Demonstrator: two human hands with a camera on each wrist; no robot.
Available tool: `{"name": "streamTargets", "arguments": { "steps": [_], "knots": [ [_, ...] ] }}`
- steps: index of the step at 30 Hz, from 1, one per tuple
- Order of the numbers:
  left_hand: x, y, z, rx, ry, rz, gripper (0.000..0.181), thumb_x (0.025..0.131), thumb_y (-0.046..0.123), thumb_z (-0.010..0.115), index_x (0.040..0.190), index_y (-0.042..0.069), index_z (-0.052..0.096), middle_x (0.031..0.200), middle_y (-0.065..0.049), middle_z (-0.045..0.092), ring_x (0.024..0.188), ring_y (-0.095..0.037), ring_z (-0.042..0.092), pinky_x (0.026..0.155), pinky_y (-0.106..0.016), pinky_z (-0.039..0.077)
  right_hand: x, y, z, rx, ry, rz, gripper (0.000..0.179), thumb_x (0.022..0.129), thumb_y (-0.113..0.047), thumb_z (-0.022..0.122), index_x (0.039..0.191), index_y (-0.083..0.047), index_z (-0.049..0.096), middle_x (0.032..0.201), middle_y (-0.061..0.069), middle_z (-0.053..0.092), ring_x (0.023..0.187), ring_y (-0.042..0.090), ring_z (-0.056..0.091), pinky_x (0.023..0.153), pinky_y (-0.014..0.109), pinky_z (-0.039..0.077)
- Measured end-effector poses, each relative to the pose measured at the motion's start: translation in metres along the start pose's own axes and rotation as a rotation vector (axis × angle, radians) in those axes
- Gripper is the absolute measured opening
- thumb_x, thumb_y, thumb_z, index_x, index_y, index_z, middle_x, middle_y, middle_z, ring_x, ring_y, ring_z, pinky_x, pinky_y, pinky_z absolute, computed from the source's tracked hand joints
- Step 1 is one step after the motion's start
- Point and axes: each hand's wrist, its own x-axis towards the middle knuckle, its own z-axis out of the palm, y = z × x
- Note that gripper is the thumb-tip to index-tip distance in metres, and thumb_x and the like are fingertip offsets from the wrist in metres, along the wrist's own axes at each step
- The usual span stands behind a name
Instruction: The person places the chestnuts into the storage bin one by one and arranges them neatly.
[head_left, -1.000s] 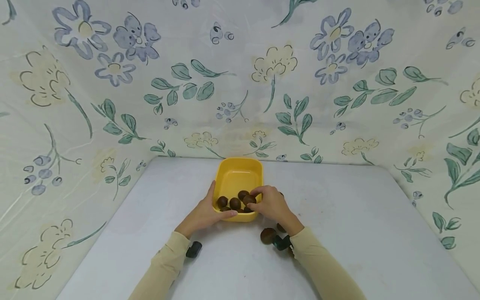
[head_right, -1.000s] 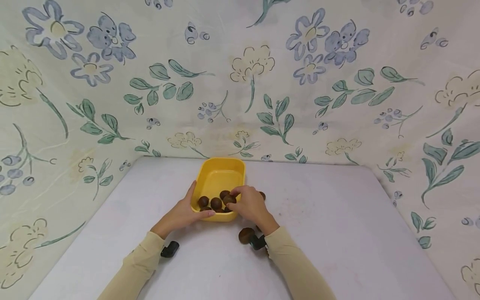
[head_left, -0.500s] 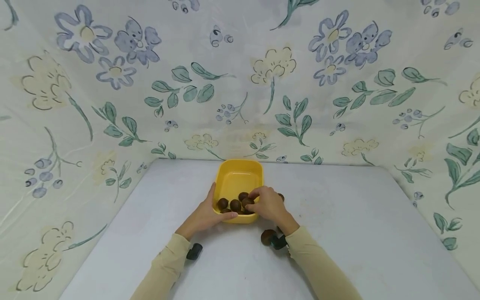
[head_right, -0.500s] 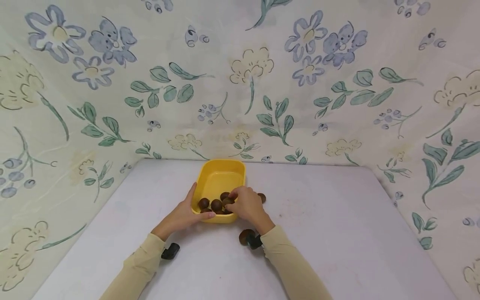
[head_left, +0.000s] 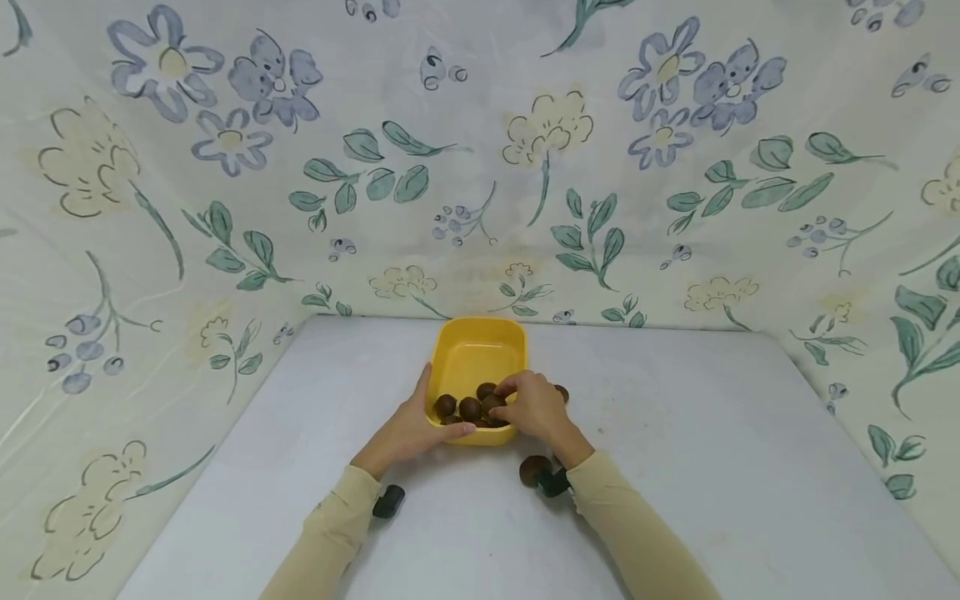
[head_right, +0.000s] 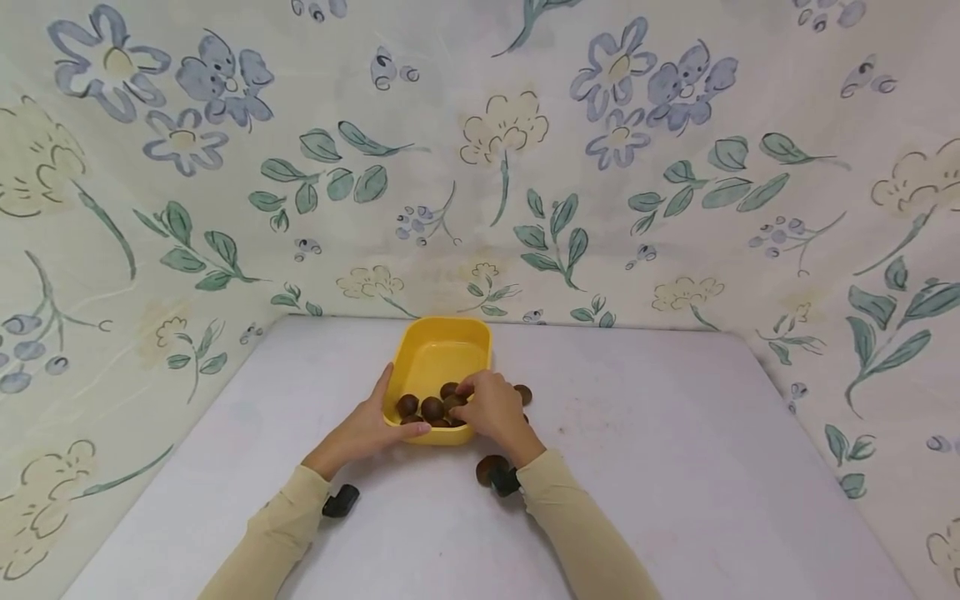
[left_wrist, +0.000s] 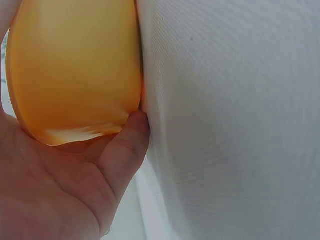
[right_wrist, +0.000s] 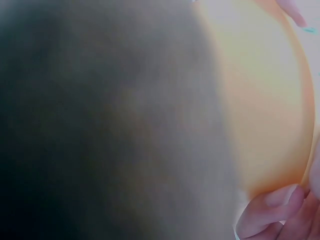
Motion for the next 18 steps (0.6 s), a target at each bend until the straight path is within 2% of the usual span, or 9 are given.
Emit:
{"name": "streamTargets", "arguments": {
  "steps": [11,18],
  "knots": [
    [-0.0013,-0.0029,0.0001,0.001,0.002,0.021,0.136,0.079,0.068,0.079,0.166,0.017,-0.013,0.174,-0.021,0.013,0.157,-0.044,0.028,0.123,-0.066,0.030,-0.0018,-0.0025,0.0021,-0.013,0.000,0.017,0.025,0.085,-0.025,0.086,0.105,-0.011,0.081,0.107,0.004,0.080,0.096,0.020,0.072,0.082,0.038,0.062],
    [-0.0006,-0.0018,0.0005,-0.002,0.005,0.019,0.136,0.079,0.068,0.079,0.166,0.018,-0.012,0.173,-0.022,0.015,0.156,-0.044,0.029,0.123,-0.067,0.030,-0.0016,-0.0012,-0.0005,-0.010,-0.008,0.024,0.029,0.086,-0.029,0.086,0.108,-0.012,0.081,0.111,0.004,0.079,0.094,0.019,0.071,0.083,0.037,0.062]
  ]
}}
